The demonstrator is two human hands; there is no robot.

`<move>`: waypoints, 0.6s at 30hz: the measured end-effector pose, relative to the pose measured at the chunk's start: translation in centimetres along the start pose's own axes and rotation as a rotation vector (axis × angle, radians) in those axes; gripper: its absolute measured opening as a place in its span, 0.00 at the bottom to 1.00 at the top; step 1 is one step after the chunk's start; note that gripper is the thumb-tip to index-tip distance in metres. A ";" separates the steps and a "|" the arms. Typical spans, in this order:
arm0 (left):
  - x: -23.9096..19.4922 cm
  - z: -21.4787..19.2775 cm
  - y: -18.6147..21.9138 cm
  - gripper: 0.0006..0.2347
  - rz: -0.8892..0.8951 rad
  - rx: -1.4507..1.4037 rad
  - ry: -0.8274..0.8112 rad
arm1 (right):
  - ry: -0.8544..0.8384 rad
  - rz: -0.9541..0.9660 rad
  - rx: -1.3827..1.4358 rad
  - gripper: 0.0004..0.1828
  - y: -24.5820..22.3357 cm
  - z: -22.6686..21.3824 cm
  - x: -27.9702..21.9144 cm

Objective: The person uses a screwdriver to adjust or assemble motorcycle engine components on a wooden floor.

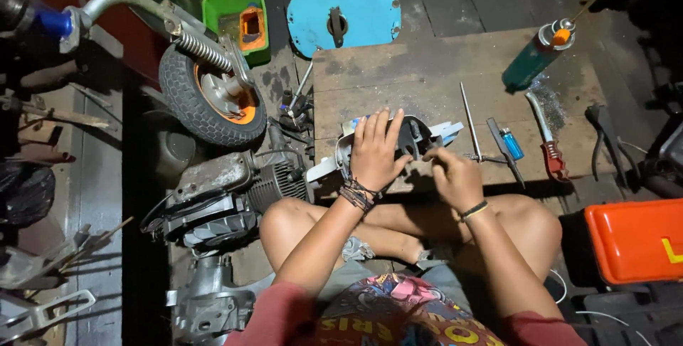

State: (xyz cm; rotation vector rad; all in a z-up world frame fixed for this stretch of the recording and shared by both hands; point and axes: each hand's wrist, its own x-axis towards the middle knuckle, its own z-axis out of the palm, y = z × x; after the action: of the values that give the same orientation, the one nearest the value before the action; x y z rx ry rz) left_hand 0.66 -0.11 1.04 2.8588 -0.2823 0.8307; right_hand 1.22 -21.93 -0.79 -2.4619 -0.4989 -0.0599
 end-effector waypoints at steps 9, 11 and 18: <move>0.0 -0.3 0.1 0.49 0.000 -0.007 0.012 | 0.013 0.027 0.026 0.17 0.9 0.7 -0.4; 0.0 0.2 -0.1 0.49 0.002 -0.010 0.021 | -0.021 0.023 0.026 0.18 0.2 1.8 -0.9; 0.0 -0.3 0.1 0.49 -0.007 -0.025 0.010 | 0.036 0.006 0.008 0.17 0.1 1.1 -0.5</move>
State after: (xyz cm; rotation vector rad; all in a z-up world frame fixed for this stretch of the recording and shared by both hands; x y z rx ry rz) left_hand 0.50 -0.11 1.29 2.8305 -0.2791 0.8336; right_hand 0.73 -21.52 -1.86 -2.4499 -0.4755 -0.0988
